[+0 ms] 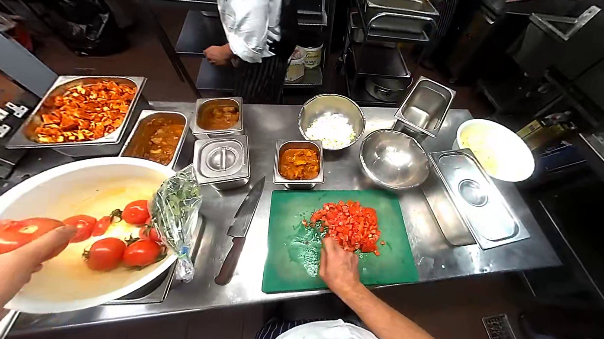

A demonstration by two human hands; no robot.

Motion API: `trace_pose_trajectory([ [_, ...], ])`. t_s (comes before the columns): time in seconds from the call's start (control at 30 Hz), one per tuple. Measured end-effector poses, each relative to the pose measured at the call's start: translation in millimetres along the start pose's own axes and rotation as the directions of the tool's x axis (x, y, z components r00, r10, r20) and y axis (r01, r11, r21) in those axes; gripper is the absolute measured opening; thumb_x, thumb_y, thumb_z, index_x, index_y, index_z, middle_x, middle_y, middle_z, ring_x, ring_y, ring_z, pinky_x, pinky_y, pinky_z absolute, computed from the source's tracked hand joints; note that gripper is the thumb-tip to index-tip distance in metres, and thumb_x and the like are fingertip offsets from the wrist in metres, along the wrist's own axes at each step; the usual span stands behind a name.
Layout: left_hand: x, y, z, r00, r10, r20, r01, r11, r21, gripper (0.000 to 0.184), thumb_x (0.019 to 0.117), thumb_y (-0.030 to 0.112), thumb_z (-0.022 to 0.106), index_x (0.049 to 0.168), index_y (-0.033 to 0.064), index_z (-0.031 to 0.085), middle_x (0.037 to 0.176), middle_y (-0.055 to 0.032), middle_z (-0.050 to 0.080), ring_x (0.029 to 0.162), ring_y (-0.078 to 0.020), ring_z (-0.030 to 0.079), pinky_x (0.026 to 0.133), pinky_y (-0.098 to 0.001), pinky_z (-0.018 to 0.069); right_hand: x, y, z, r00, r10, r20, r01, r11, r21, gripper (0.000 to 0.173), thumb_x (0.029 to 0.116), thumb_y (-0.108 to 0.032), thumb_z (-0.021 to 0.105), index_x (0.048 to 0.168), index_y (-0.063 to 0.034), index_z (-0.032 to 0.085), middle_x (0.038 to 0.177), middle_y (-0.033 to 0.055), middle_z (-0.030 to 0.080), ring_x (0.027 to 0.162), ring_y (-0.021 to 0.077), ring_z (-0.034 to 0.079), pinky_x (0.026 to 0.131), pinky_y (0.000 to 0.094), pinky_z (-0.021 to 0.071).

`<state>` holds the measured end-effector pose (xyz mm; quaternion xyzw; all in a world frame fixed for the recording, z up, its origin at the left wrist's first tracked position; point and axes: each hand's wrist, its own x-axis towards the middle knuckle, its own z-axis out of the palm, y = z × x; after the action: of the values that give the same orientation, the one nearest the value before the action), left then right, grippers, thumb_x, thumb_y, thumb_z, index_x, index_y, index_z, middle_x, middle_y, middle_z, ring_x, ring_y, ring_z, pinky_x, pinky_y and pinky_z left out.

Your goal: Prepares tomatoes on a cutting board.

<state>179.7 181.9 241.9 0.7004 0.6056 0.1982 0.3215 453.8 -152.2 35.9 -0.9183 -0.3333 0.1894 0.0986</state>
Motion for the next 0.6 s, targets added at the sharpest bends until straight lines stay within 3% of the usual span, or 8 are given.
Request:
trace_pose_trajectory([
  [0.03,-5.2,9.2,-0.4,0.999,0.051,-0.005,-0.050,0.998,0.029,0.071,0.0922,0.030,0.076,0.146,-0.0029,0.042,0.129,-0.0306,0.057,0.104,-0.0349,0.061,0.089,-0.0553,0.0499,4.1,-7.5,5.4,0.997,-0.042,0.070,0.044,0.999,-0.027,0.035,0.1051,-0.028,0.043,0.133,-0.0141,0.060,0.117,0.0132,0.071,0.096,0.0362,0.073,0.076,0.0579,0.0572],
  [0.1,-13.6,21.5,6.3,0.976,0.215,0.018,-0.216,0.972,0.094,0.069,0.0902,0.034,0.079,0.142,-0.0004,0.049,0.130,-0.0343,0.058,0.119,-0.0475,0.058,0.100,-0.0672,0.0434,13.2,-13.8,14.6,0.987,-0.034,0.157,0.046,0.996,-0.072,0.035,0.1029,-0.024,0.046,0.135,-0.0148,0.056,0.120,0.0140,0.070,0.098,0.0372,0.072,0.077,0.0579,0.0569],
  [0.17,-30.7,38.8,32.2,0.921,0.371,0.117,-0.387,0.906,0.169,0.065,0.0917,0.039,0.077,0.140,0.0034,0.052,0.123,-0.0313,0.063,0.113,-0.0493,0.062,0.094,-0.0713,0.0456,17.7,-7.1,8.6,0.989,0.058,0.133,-0.046,0.995,-0.086,0.036,0.0993,-0.021,0.051,0.134,-0.0152,0.057,0.119,0.0139,0.070,0.097,0.0372,0.072,0.077,0.0583,0.0567],
  [0.23,-56.6,54.1,81.9,0.878,0.411,0.246,-0.468,0.846,0.257,0.067,0.0927,0.045,0.074,0.140,0.0040,0.051,0.118,-0.0288,0.065,0.104,-0.0488,0.066,0.085,-0.0727,0.0497,16.1,7.9,-3.7,0.987,0.144,0.066,-0.140,0.988,-0.071,0.037,0.0990,-0.021,0.052,0.135,-0.0156,0.058,0.117,0.0137,0.071,0.097,0.0371,0.072,0.078,0.0585,0.0566],
  [0.33,-93.6,60.8,186.5,0.816,0.339,0.469,-0.537,0.747,0.393,0.060,0.0946,0.047,0.068,0.137,0.0060,0.055,0.130,-0.0253,0.060,0.110,-0.0443,0.065,0.087,-0.0660,0.0548,-0.4,22.4,-10.0,0.991,0.133,-0.002,-0.133,0.989,-0.069,0.032,0.1025,-0.026,0.048,0.130,-0.0143,0.059,0.115,0.0119,0.071,0.092,0.0348,0.073,0.074,0.0558,0.0580],
  [0.47,-110.5,22.0,315.9,0.642,0.466,0.609,-0.757,0.513,0.406,0.046,0.0910,0.027,0.062,0.134,0.0130,0.061,0.135,-0.0226,0.057,0.123,-0.0451,0.055,0.093,-0.0653,0.0477,-31.3,33.5,22.5,0.990,-0.126,0.069,0.132,0.987,-0.086,0.031,0.1033,-0.023,0.042,0.125,-0.0121,0.061,0.110,0.0135,0.071,0.086,0.0354,0.072,0.068,0.0556,0.0572],
  [0.53,-113.7,4.9,341.6,0.546,0.531,0.648,-0.835,0.408,0.369,0.049,0.0949,0.033,0.054,0.142,0.0213,0.058,0.144,-0.0187,0.053,0.126,-0.0427,0.053,0.093,-0.0616,0.0479,-31.7,44.4,25.4,0.997,-0.050,0.064,0.055,0.994,-0.090,0.033,0.1045,-0.025,0.041,0.129,-0.0141,0.061,0.114,0.0129,0.072,0.089,0.0355,0.073,0.070,0.0561,0.0577],
  [0.6,-115.2,0.2,341.3,0.502,0.593,0.630,-0.851,0.471,0.234,0.045,0.0998,0.035,0.051,0.144,0.0259,0.058,0.144,-0.0136,0.053,0.127,-0.0385,0.052,0.096,-0.0565,0.0487,-26.9,56.4,19.0,1.000,0.018,0.005,-0.018,0.995,-0.101,0.031,0.1045,-0.028,0.044,0.126,-0.0153,0.063,0.110,0.0116,0.073,0.087,0.0348,0.073,0.069,0.0549,0.0576],
])
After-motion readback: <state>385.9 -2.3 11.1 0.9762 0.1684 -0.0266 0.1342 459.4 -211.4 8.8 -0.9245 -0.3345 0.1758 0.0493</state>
